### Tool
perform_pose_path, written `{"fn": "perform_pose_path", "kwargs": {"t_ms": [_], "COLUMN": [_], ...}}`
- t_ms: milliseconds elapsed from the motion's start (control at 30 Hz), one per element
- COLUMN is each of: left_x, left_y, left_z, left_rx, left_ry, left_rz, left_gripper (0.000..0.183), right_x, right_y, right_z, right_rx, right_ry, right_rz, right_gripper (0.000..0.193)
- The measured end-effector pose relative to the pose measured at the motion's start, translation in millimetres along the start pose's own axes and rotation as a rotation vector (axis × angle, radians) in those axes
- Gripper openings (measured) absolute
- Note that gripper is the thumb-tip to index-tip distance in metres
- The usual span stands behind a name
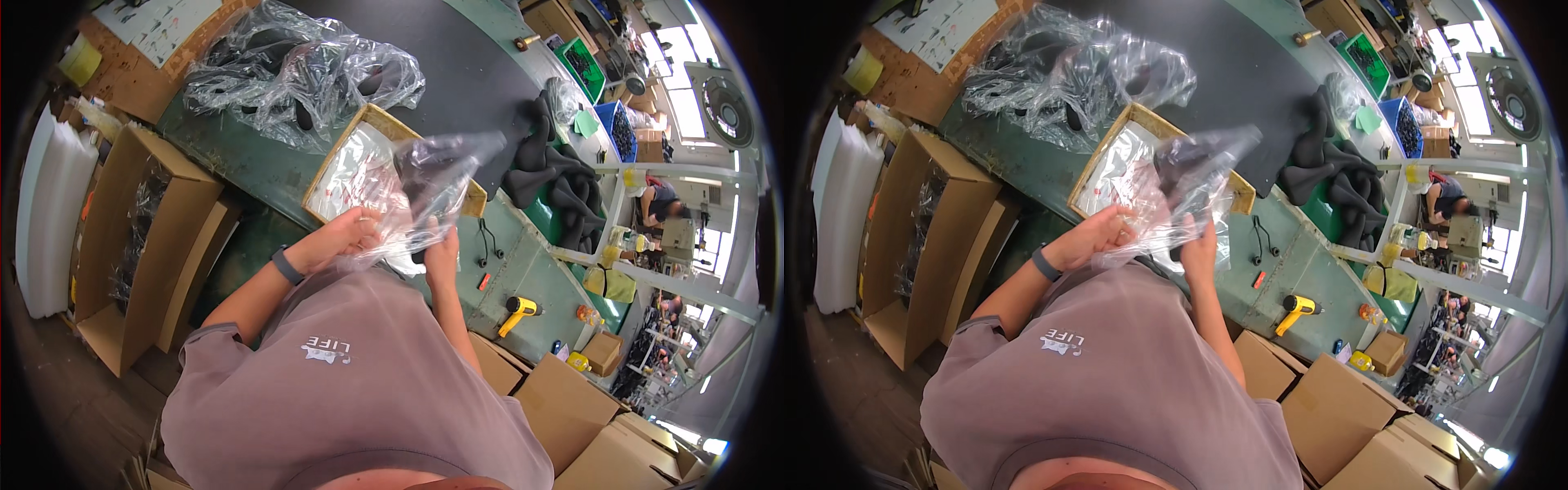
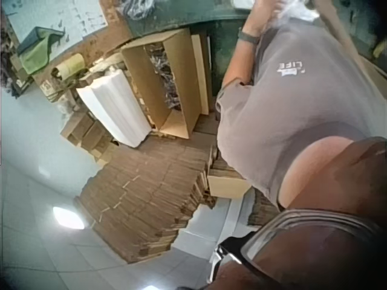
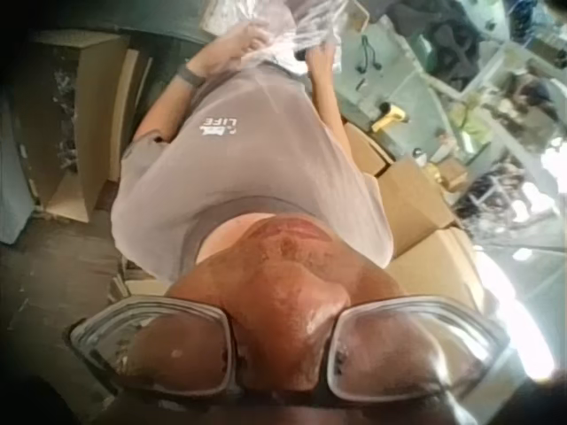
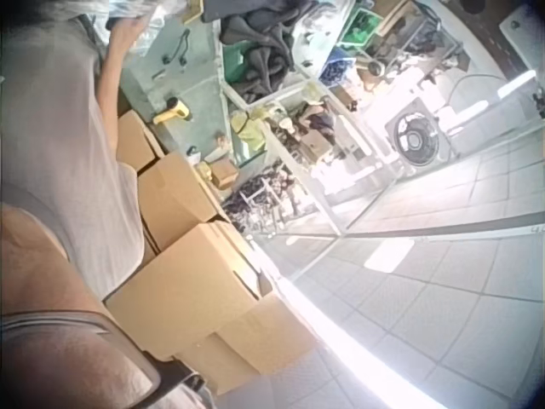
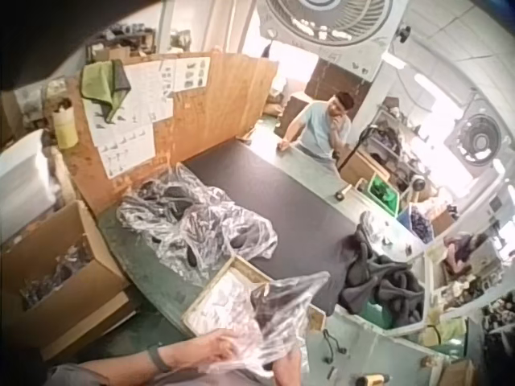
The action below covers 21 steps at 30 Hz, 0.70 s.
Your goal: Packaging bicycle seats into plastic bags and placing them into shipping boxes at a factory assembly station.
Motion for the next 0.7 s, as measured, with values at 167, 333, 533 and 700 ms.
{"fn": "perform_pose_path", "kwargs": {"t_ms": [167, 333, 533, 700], "left_x": [-60.4, -234.4, -113.8, 20.5], "left_y": [95.0, 149.0, 187.2, 245.5], "left_z": [50.0, 143.4, 92.5, -72.2], "left_rx": [0.137, 0.734, 0.658, 0.465], "left_ry": [-0.356, -0.801, 0.769, 1.329], "left_rz": [0.461, 0.436, 0.742, -0.259], "left_gripper": [0.03, 0.045, 0.035, 0.02], "right_x": [44.0, -44.3, -263.9, -467.3], "right_y": [-22.3, 56.7, 192.7, 360.3], "right_z": [-91.2, -49.2, 40.6, 64.7], "right_rx": [-0.717, -0.386, 0.116, -0.007], "right_ry": [-0.569, -0.473, 0.115, -0.098], "right_rz": [-0.163, 0.002, 0.338, 0.692], "right_gripper": [0.043, 0.045, 0.042, 0.078]}}
Point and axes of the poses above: each hand's wrist, its own y-axis towards the middle knuckle, its own x-axis out of the palm, z = x × y, the point moved 5 cm from there along y, towards the middle knuckle, and after that the axes turned 11 degrees about x, right-handed, at the moved point
